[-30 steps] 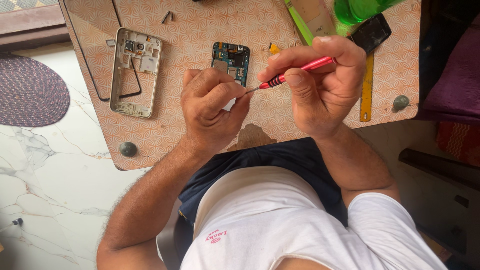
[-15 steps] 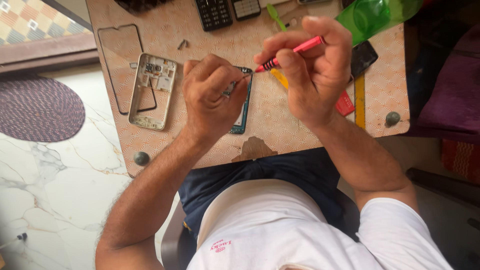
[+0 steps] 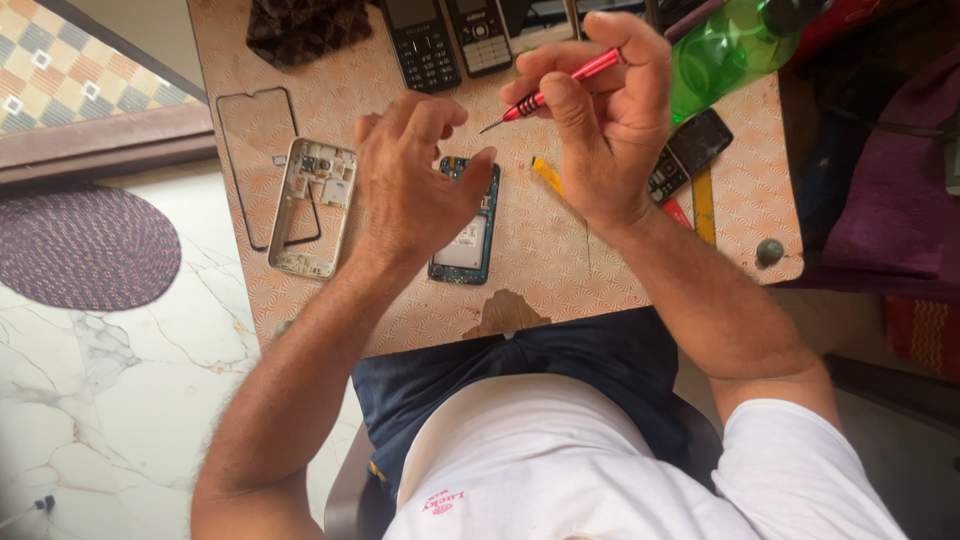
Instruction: The person is repairing a mobile phone on a table by using a screwdriver to manipulate internal components, adjusting small parts with their fingers, and handling a battery.
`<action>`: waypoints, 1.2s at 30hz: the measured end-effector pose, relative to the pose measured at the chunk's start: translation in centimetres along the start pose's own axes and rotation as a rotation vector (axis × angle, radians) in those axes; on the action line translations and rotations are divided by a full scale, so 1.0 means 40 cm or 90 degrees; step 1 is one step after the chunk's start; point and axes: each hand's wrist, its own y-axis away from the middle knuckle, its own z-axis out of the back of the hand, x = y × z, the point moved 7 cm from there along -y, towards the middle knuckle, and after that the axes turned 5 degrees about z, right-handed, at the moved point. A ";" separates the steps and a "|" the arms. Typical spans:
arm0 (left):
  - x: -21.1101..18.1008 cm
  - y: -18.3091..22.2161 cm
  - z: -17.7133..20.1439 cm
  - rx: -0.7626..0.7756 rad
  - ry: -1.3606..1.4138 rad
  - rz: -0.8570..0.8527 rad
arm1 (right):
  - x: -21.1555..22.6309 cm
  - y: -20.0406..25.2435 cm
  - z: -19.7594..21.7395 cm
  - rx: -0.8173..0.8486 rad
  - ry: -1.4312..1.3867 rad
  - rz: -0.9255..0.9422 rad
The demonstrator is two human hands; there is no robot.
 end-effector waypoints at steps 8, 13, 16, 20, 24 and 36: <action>0.037 0.042 -0.006 0.166 -0.131 -0.102 | -0.027 0.024 0.017 0.045 0.056 -0.018; 0.054 0.045 -0.031 0.219 -0.157 -0.115 | -0.047 0.033 0.031 0.092 0.062 -0.003; 0.062 0.039 -0.030 0.237 -0.181 -0.118 | -0.050 0.032 0.041 0.113 0.053 -0.005; 0.063 0.031 -0.033 0.268 -0.187 -0.105 | -0.058 0.041 0.044 0.113 0.060 -0.055; 0.068 0.024 -0.030 0.269 -0.152 -0.088 | -0.068 0.047 0.045 0.146 0.108 -0.104; 0.077 0.016 -0.021 0.297 -0.096 -0.050 | -0.059 0.026 0.049 0.192 0.180 -0.092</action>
